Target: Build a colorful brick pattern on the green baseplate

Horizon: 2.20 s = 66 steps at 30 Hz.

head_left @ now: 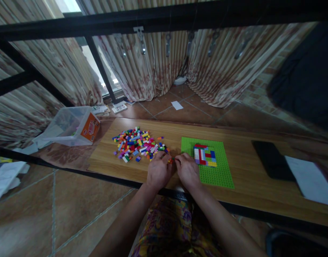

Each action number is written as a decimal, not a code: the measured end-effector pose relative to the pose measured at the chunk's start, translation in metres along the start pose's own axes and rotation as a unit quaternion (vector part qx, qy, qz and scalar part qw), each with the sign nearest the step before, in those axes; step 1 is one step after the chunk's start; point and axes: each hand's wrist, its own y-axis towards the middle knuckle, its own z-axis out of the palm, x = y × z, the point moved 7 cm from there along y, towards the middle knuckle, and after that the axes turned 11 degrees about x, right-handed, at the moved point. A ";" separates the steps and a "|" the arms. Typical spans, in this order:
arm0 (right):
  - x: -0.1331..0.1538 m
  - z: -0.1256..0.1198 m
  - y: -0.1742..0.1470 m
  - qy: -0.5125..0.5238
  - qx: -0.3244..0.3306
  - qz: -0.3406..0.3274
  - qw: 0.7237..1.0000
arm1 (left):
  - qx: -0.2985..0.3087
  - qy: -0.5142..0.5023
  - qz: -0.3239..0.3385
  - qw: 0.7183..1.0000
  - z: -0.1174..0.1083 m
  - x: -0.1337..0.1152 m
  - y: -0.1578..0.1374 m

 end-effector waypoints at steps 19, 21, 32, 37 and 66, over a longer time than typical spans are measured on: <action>-0.005 -0.009 -0.015 0.032 -0.013 0.013 0.999 | 0.019 -0.001 0.010 1.000 0.007 0.003 0.006; -0.004 -0.008 -0.015 0.019 -0.008 0.023 1.000 | 0.020 -0.008 0.010 1.000 0.007 0.003 0.005; 0.007 -0.004 0.003 -0.005 0.040 -0.031 0.999 | 0.011 -0.006 0.014 1.000 0.007 0.004 0.006; 0.002 -0.008 0.004 0.068 0.020 -0.024 0.997 | -0.019 -0.071 0.011 0.997 0.002 0.006 0.004; 0.027 -0.051 -0.037 0.639 -0.032 -0.007 0.768 | -0.083 -0.602 -0.028 0.793 -0.047 -0.027 -0.033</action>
